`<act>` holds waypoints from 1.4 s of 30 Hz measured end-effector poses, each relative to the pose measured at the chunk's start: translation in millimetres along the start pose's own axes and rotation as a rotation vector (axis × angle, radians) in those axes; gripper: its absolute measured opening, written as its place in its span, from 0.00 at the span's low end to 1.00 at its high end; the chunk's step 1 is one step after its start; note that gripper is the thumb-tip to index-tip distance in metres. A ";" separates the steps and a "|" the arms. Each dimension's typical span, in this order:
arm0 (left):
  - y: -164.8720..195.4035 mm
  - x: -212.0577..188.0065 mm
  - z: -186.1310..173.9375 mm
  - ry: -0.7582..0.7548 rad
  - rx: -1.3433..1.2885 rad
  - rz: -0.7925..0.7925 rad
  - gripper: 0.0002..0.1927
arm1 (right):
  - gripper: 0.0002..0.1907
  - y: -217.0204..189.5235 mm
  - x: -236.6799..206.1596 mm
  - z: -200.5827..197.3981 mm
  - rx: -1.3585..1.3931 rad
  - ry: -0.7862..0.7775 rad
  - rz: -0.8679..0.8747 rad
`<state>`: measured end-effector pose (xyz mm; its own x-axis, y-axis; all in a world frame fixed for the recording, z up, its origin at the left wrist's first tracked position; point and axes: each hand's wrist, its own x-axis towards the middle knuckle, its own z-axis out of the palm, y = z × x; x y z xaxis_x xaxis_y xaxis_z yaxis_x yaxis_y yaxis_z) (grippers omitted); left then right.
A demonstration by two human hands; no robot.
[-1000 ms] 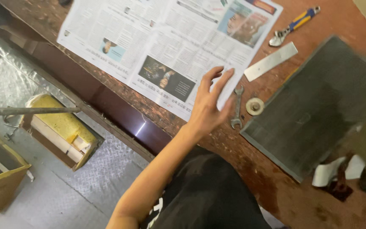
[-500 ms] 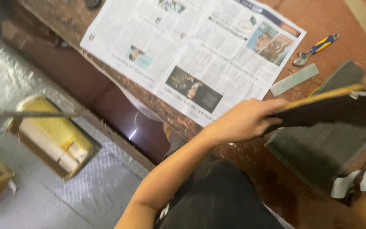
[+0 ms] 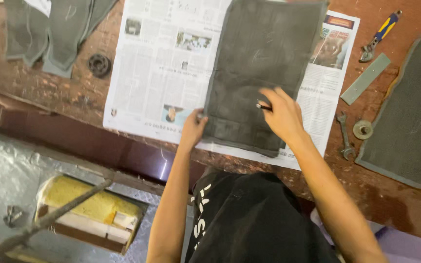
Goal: The person spreads newspaper over the workbench and lays a long strip across it. They use a marker to draw lines on the newspaper, then place gray fabric pieces on the paper and mark lines on the fabric, repositioning the pieces as they work.
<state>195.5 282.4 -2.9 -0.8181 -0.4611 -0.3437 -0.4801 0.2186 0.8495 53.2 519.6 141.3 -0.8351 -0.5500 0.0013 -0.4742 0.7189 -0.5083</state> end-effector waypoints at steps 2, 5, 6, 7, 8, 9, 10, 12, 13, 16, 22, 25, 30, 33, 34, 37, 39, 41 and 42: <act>-12.5 7.6 -3.1 -0.007 -0.051 0.087 0.20 | 0.20 32.7 -7.3 31.2 -0.013 0.082 0.230; -5.5 19.8 -10.0 -0.035 -0.129 0.022 0.22 | 0.24 77.8 -27.3 56.2 -0.057 0.177 0.543; -3.2 24.7 -11.0 -0.052 -0.150 0.046 0.22 | 0.25 89.4 -29.9 62.0 -0.071 0.207 0.622; 0.4 30.0 -11.7 -0.064 -0.168 0.072 0.23 | 0.24 98.5 -29.4 67.5 0.069 0.229 0.646; 4.9 34.4 -12.3 -0.074 -0.188 0.096 0.23 | 0.23 105.6 -28.9 71.3 0.211 0.249 0.665; 9.2 37.6 -11.9 -0.079 -0.167 0.096 0.24 | 0.23 110.1 -30.7 73.6 0.352 0.268 0.684; 12.8 40.8 -11.9 -0.087 -0.145 0.090 0.24 | 0.19 110.8 -30.2 73.0 0.370 0.257 0.616; 17.2 39.5 -12.1 -0.133 -0.196 0.092 0.24 | 0.14 114.1 -35.1 74.9 0.456 0.279 0.531; 18.2 36.4 -13.8 -0.169 -0.270 0.096 0.24 | 0.12 112.1 -38.2 73.2 0.524 0.314 0.515; 17.6 19.1 -24.9 -0.184 -0.332 0.082 0.25 | 0.13 105.2 -53.1 69.6 0.560 0.371 0.494; 1.6 -8.8 -43.0 -0.089 -0.279 0.004 0.25 | 0.15 89.2 -61.6 84.3 0.560 0.324 0.526; -14.4 -6.6 -36.7 -0.035 -0.085 0.003 0.24 | 0.13 90.6 -59.1 99.5 0.526 0.262 0.564; -40.3 1.6 -30.4 -0.051 -0.096 -0.014 0.24 | 0.08 101.9 -63.6 110.0 0.596 0.214 0.575; -45.3 1.0 -30.7 0.010 -0.098 -0.006 0.22 | 0.07 106.0 -66.3 110.6 0.669 0.217 0.645; -44.8 0.2 -30.7 0.030 -0.122 -0.015 0.22 | 0.07 107.7 -67.0 111.4 0.660 0.219 0.630; -39.8 -3.5 -29.5 0.066 -0.178 -0.041 0.20 | 0.08 108.8 -68.3 112.4 0.624 0.206 0.597; -35.5 -5.6 -28.6 0.091 -0.202 -0.010 0.18 | 0.08 108.5 -69.0 112.9 0.601 0.196 0.538; -32.4 -6.8 -28.3 0.107 -0.094 -0.026 0.17 | 0.09 107.9 -69.6 113.5 0.601 0.197 0.613; -31.5 -6.9 -28.3 0.117 -0.042 -0.032 0.17 | 0.09 107.7 -69.7 114.0 0.601 0.200 0.647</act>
<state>225.3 254.4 -16.0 -0.7591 -0.5646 -0.3241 -0.4896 0.1671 0.8558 92.1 586.9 -11.7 -0.9473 0.0090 -0.3201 0.2836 0.4882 -0.8254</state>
